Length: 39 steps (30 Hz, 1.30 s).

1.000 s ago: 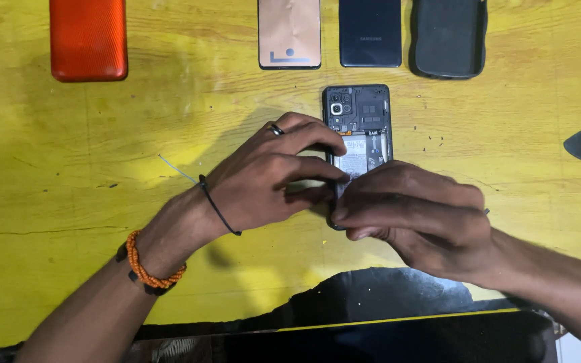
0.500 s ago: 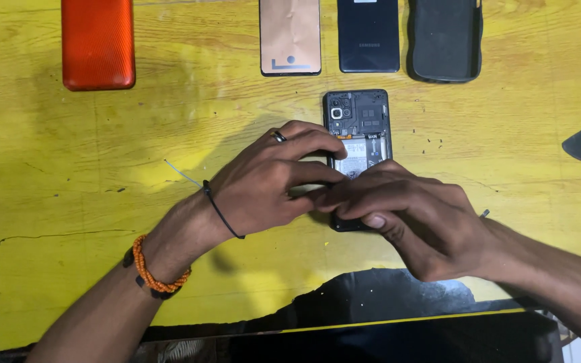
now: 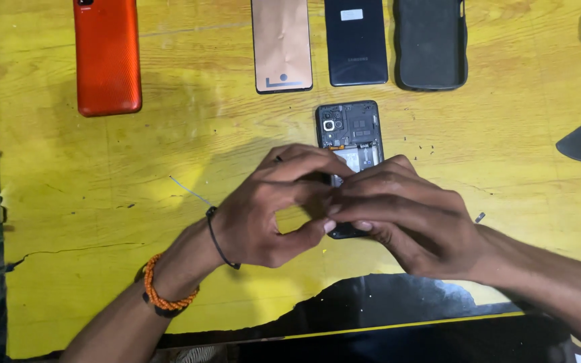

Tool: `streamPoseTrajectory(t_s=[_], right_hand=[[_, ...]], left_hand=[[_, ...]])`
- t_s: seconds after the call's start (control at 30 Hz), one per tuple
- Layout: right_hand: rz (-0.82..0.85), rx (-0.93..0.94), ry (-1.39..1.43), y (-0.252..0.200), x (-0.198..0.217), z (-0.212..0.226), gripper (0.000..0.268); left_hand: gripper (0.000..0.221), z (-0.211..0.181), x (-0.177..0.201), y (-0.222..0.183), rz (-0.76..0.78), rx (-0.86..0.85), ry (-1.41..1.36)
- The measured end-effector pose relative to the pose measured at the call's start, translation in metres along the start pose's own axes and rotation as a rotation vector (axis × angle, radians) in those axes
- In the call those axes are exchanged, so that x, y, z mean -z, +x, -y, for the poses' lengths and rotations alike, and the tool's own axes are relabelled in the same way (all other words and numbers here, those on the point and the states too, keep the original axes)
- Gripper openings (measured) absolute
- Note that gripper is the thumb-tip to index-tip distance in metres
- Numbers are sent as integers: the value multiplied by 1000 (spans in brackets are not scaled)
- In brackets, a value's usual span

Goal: The person is using a precision screwdriver to remove multiple small screws from the internal chassis of a disassembled smartphone on a repair bench.

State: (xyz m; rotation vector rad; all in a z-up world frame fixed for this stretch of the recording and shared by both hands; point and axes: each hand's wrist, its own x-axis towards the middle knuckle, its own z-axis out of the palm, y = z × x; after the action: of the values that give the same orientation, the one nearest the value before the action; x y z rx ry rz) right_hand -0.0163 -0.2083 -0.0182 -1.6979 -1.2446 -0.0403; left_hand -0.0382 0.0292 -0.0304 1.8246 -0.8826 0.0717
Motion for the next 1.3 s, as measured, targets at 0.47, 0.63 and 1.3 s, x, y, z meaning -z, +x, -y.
streamPoseTrajectory(t_s=[0.47, 0.63, 1.3], right_hand=[[-123, 93, 197, -14, -21, -8, 18], [-141, 170, 17, -2, -7, -6, 14], [-169, 223, 6, -17, -24, -2, 9]], left_hand=[[24, 0, -8, 4, -59, -134, 117], [22, -7, 8, 23, -25, -179, 112], [12, -6, -18, 1, -93, -246, 182]])
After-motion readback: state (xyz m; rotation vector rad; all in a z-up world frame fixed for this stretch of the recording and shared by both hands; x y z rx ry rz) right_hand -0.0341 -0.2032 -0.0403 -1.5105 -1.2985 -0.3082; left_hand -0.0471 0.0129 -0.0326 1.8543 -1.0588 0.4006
